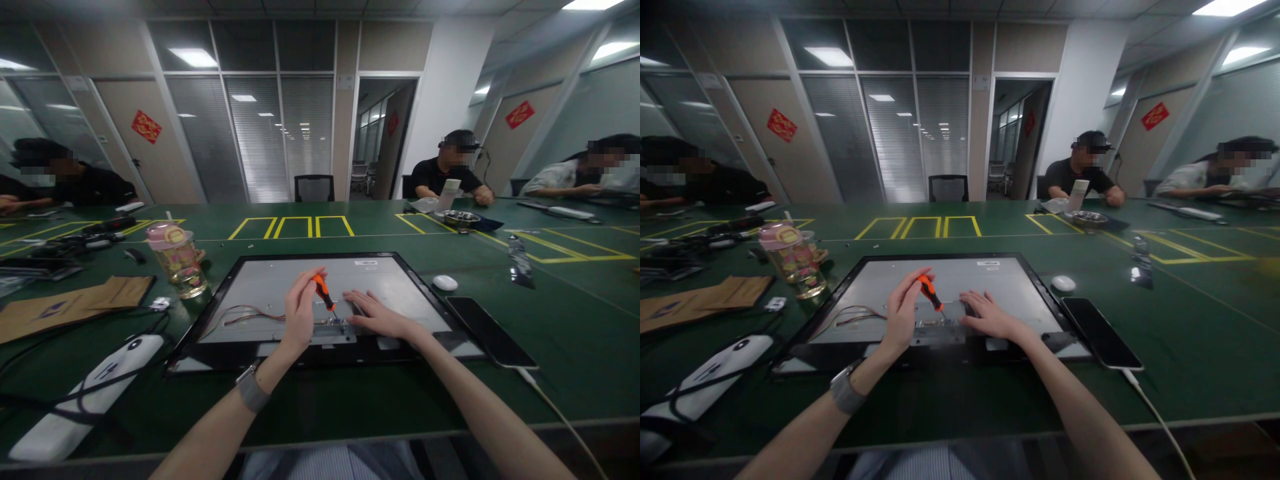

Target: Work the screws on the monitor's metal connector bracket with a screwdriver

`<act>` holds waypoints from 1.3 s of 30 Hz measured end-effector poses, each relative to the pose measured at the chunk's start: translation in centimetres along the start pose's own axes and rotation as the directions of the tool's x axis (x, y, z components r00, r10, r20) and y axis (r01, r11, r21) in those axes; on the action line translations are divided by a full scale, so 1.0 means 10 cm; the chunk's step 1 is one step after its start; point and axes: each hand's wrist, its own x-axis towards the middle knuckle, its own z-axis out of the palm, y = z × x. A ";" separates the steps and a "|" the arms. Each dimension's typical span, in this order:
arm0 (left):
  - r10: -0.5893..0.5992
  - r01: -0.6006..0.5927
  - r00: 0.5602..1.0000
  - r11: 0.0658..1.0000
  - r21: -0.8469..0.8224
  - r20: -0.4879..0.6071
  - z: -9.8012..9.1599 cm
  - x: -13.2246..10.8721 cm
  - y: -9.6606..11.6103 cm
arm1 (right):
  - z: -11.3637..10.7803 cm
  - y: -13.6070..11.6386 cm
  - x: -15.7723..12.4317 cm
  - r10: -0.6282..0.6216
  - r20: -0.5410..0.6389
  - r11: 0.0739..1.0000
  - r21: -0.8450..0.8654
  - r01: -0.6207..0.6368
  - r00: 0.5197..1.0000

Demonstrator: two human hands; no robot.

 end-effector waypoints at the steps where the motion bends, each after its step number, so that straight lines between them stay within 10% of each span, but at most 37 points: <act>1: -0.008 0.008 1.000 1.000 0.010 0.000 0.00 0.00 0.00 | 0.00 0.00 0.00 0.001 0.000 1.000 0.001 -0.001 1.000; 39: 0.008 -0.009 1.000 1.000 0.024 0.002 0.02 0.03 0.00 | 0.01 0.03 0.01 -0.004 -0.009 1.000 0.013 0.004 1.000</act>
